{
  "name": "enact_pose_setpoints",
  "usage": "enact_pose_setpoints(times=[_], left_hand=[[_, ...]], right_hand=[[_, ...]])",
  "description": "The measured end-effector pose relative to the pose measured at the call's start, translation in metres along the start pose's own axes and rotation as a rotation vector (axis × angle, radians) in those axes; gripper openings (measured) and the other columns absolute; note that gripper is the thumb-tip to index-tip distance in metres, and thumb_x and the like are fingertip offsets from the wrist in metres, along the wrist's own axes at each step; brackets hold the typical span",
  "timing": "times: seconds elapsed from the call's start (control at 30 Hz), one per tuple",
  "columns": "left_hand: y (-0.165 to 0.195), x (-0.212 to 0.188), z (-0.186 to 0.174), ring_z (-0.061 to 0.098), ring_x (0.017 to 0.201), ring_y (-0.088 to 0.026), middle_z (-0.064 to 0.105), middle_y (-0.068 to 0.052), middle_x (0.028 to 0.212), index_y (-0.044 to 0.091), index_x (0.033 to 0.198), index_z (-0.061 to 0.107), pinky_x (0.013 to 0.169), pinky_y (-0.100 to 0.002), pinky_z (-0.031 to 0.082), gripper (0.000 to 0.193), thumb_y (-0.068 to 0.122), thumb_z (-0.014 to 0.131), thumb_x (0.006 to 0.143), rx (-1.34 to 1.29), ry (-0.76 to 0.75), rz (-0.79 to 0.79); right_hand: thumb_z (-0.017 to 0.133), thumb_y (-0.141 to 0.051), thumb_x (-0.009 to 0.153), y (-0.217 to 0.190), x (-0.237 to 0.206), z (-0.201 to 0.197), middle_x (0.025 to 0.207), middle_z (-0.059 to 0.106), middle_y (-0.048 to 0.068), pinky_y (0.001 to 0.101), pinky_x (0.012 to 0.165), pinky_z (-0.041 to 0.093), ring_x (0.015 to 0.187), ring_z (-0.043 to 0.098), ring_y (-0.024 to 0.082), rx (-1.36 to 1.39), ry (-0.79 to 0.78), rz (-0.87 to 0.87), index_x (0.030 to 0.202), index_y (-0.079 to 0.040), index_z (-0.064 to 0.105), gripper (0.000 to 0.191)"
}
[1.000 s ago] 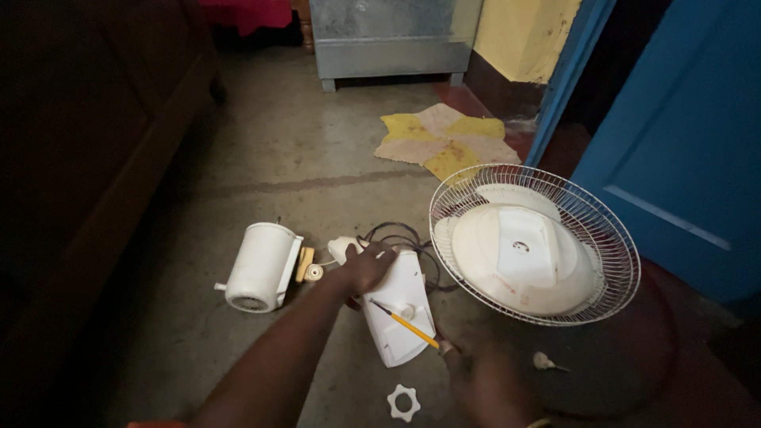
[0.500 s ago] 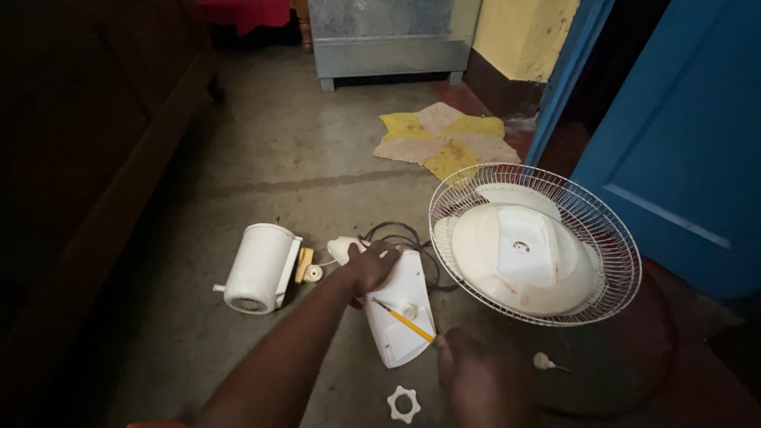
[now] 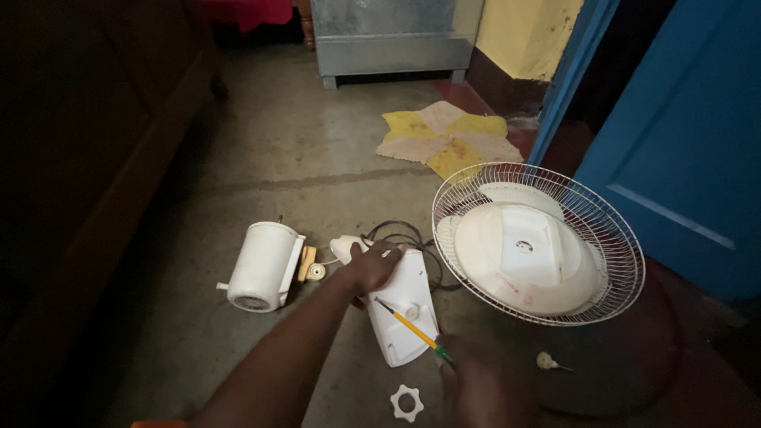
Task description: The person assembles a disassembled pedestal fan on the floor. They use a screwdriver to secure the base, attach the motor housing, and align the fan blades with the motor shaft.
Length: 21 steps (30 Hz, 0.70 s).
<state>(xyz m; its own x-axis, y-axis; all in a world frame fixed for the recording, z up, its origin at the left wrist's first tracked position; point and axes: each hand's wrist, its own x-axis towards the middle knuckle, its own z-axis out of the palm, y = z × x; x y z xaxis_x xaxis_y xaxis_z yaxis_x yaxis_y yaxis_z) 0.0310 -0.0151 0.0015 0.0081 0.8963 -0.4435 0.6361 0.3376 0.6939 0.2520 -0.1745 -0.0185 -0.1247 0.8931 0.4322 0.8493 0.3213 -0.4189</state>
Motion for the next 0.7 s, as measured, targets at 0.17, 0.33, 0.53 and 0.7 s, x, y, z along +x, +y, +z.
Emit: enact_pose_setpoints(times=[0.17,0.33,0.53,0.7], left_hand=[[-0.011,0.009,0.002,0.008,0.151,-0.044,0.026,0.006,0.164,0.039,0.15,0.042,0.066,-0.057,0.064,0.064,0.066,0.031,0.093,0.121,-0.014,0.108],[-0.011,0.02,0.004,0.012,0.148,-0.048,0.031,0.009,0.163,0.035,0.152,0.043,0.069,-0.055,0.064,0.062,0.066,0.028,0.1,0.166,0.012,0.161],[-0.001,0.016,0.005,0.01,0.151,-0.043,0.029,0.01,0.164,0.038,0.152,0.041,0.074,-0.059,0.066,0.063,0.066,0.031,0.096,0.106,-0.005,0.03],[0.005,0.01,0.003,0.013,0.148,-0.048,0.03,0.013,0.165,0.04,0.152,0.042,0.074,-0.057,0.066,0.064,0.066,0.025,0.097,0.24,-0.013,0.14]], right_hand=[[0.076,-0.026,0.084,0.052,0.012,0.047,0.096,0.077,0.013,0.04,0.075,0.054,0.084,0.066,0.025,0.32,-0.289,0.357,0.11,-0.015,0.078,0.028],[0.076,-0.023,0.086,0.069,0.0,0.066,0.092,0.064,0.008,0.0352,0.072,0.052,0.081,0.058,0.017,0.841,-0.508,0.704,0.121,-0.01,0.068,0.039],[0.071,-0.02,0.073,0.016,0.0,0.009,0.098,0.071,0.013,0.0467,0.072,0.053,0.09,0.067,0.034,0.04,0.057,-0.192,0.113,-0.015,0.072,0.041],[0.066,-0.015,0.083,-0.005,0.024,-0.037,0.093,0.068,0.01,0.0492,0.07,0.054,0.09,0.069,0.032,-0.213,-0.311,-0.303,0.123,-0.023,0.075,0.041]])
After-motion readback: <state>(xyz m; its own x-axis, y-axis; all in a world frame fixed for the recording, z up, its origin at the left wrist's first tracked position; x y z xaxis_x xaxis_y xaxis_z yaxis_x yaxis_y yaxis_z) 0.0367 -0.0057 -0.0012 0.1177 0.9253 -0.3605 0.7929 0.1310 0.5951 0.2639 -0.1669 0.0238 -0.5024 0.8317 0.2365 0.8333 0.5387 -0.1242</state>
